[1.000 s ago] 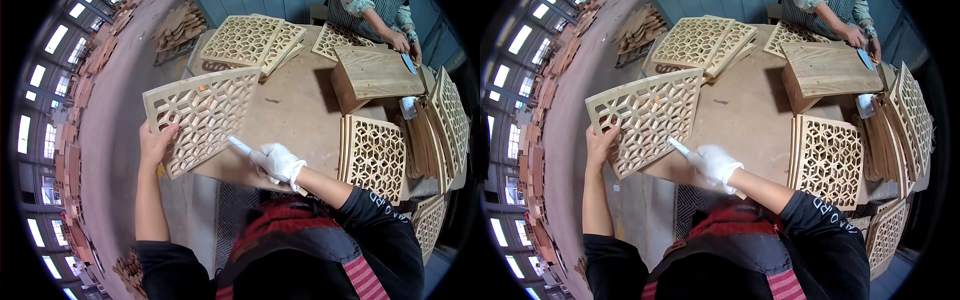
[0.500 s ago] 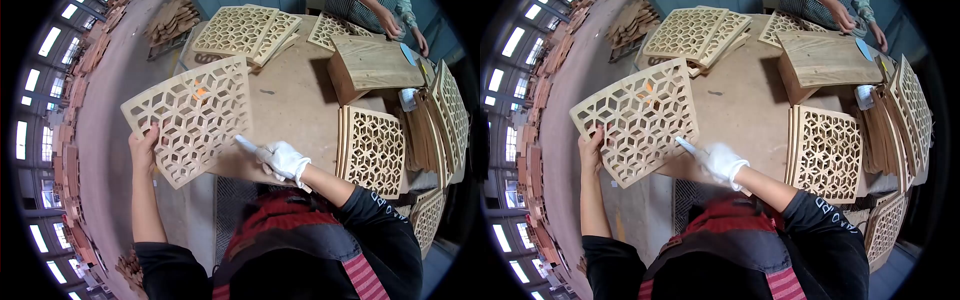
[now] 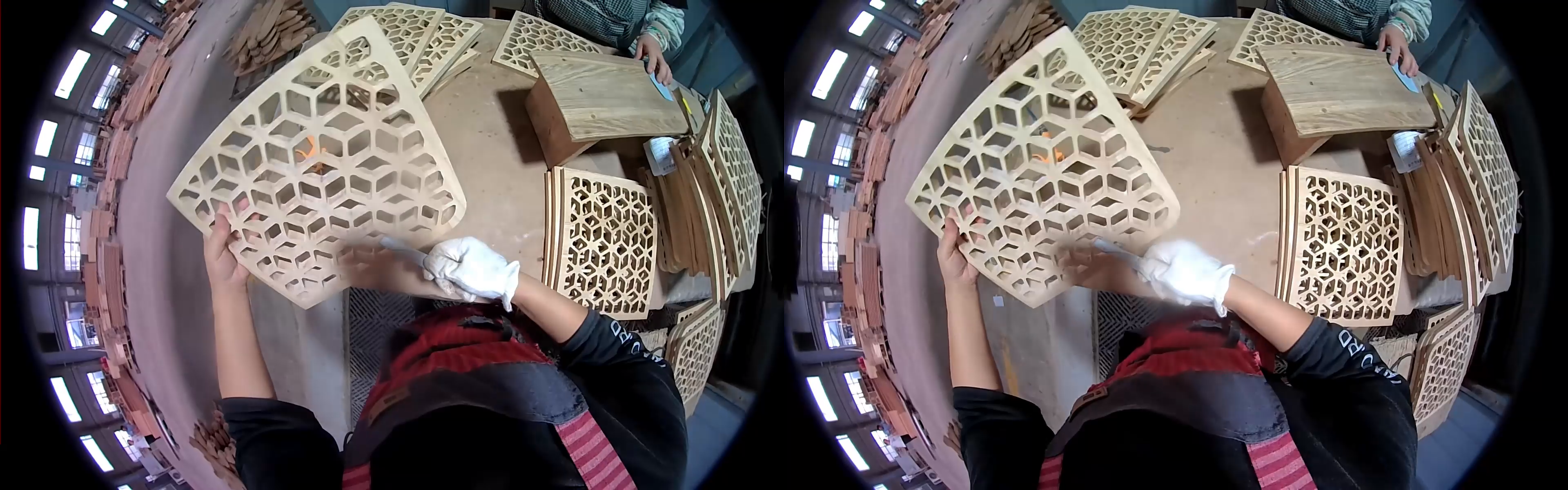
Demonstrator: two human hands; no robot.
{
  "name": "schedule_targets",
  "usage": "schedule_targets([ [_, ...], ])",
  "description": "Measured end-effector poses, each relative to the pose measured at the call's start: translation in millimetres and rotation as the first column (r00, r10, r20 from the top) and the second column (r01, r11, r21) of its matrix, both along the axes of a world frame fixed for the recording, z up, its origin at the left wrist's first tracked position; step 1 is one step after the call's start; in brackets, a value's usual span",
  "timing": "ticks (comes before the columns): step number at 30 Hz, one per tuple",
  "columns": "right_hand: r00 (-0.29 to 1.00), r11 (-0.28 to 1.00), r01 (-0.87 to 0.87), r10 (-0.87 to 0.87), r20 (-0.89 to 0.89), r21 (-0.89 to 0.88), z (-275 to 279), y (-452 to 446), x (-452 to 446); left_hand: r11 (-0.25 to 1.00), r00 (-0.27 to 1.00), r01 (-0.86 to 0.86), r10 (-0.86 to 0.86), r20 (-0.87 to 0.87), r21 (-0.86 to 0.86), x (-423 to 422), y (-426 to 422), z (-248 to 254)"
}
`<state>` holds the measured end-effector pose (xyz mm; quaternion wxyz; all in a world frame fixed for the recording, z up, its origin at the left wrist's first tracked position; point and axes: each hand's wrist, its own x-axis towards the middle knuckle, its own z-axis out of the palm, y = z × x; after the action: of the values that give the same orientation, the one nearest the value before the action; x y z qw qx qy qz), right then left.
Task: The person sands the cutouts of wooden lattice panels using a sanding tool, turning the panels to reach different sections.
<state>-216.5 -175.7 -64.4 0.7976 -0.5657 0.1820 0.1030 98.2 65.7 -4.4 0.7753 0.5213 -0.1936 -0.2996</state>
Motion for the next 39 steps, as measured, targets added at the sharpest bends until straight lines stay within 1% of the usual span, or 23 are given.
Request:
schedule_targets([
  [1,1.0,1.0,0.01,-0.009,0.029,-0.013,-0.5,-0.9,-1.0,0.991,0.992,0.123,-0.123,-0.006,-0.049,5.8,4.4,-1.6],
  [2,0.998,0.999,0.021,-0.019,0.058,-0.026,-1.2,-1.7,-2.1,0.996,0.997,0.077,-0.076,0.033,-0.039,5.3,7.2,-6.8],
  [3,0.996,0.999,0.032,-0.029,0.086,-0.039,-1.5,-2.8,-3.3,0.994,0.996,0.086,-0.085,0.019,-0.072,3.7,7.6,-6.2],
  [4,0.996,0.996,0.019,-0.011,0.084,-0.092,-0.8,-4.0,-4.1,0.99,0.996,0.093,-0.093,0.006,-0.104,3.0,6.8,-4.7],
  [5,0.997,0.989,0.004,0.008,0.081,-0.145,0.1,-5.1,-4.5,0.99,0.996,0.075,-0.069,0.054,-0.123,0.1,4.6,-4.9],
  [6,0.997,0.98,-0.013,0.029,0.078,-0.197,0.7,-5.9,-4.5,0.989,0.997,0.072,-0.068,0.038,-0.127,1.7,6.0,-5.8],
  [8,0.981,0.972,0.023,0.022,0.191,-0.232,-4.7,-3.7,-5.4,0.989,0.998,0.065,-0.064,0.01,-0.135,6.0,12.3,-8.4],
  [11,0.94,0.92,0.105,0.032,0.34,-0.377,-22.2,2.0,-2.2,0.995,0.997,0.044,-0.049,-0.057,-0.094,-0.9,5.6,-6.5],
  [14,0.906,0.878,0.157,0.054,0.419,-0.453,-10.9,-3.5,-3.4,0.997,0.986,0.025,-0.037,-0.165,-0.074,-11.9,-3.5,-2.8],
  [15,0.926,0.905,0.133,0.032,0.375,-0.405,-8.4,-6.2,-4.7,0.993,0.98,0.058,-0.076,-0.182,-0.106,-13.0,-6.4,-0.3],
  [16,0.944,0.928,0.115,0.009,0.329,-0.355,-5.9,-8.9,-5.9,1.0,0.987,-0.023,0.023,-0.158,-0.001,-17.5,-9.7,1.7],
  [18,0.995,0.993,0.055,-0.046,0.089,-0.107,-6.3,-12.4,-7.6,0.991,0.979,-0.047,0.07,-0.191,0.122,-26.5,-18.5,14.3],
  [19,0.997,0.993,0.062,-0.058,0.043,-0.097,-4.6,-13.2,-7.4,0.97,0.963,-0.117,0.163,-0.214,0.213,-33.0,-28.1,23.9],
  [20,0.998,0.994,0.067,-0.068,-0.004,-0.087,-0.9,-14.0,-7.3,0.977,0.952,-0.051,0.11,-0.284,0.205,-32.2,-30.5,26.7],
  [22,0.992,0.995,0.075,-0.082,-0.096,-0.071,4.8,-14.7,-6.4,0.926,0.945,-0.113,0.213,-0.25,0.361,-46.3,-46.4,40.7],
  [23,0.992,0.991,0.095,-0.102,-0.075,-0.089,2.3,-13.4,-8.7,0.928,0.929,-0.027,0.161,-0.334,0.373,-42.3,-44.7,40.0],
  [24,0.992,0.992,0.086,-0.094,-0.08,-0.093,2.1,-13.0,-9.4,0.911,0.939,-0.045,0.179,-0.294,0.411,-45.0,-46.5,39.4],
  [26,0.992,0.992,0.073,-0.082,-0.095,-0.1,0.9,-13.5,-11.6,0.931,0.936,0.101,0.032,-0.351,0.352,-32.8,-37.0,27.4],
  [29,0.991,0.995,0.047,-0.057,-0.119,-0.084,-6.5,-11.4,-16.0,0.91,0.915,0.01,0.159,-0.371,0.414,-39.1,-45.3,29.1],
  [32,0.99,0.998,0.032,-0.039,-0.135,-0.049,-12.9,-8.2,-18.1,0.883,0.937,-0.019,0.18,-0.3,0.47,-52.3,-57.9,41.7],
  [33,0.99,0.998,0.031,-0.037,-0.138,-0.049,-15.1,-6.9,-18.2,0.88,0.945,0.075,0.087,-0.315,0.47,-45.7,-54.9,42.6],
  [37,0.988,0.995,0.059,-0.07,-0.134,-0.083,-14.9,-5.7,-17.1,0.876,0.982,-0.046,0.127,-0.138,0.479,-54.9,-67.6,48.4],
  [39,0.981,0.991,0.125,-0.13,-0.145,-0.042,-14.4,-9.6,-16.9,0.884,0.992,-0.013,0.07,-0.103,0.467,-59.5,-70.7,55.5],
])
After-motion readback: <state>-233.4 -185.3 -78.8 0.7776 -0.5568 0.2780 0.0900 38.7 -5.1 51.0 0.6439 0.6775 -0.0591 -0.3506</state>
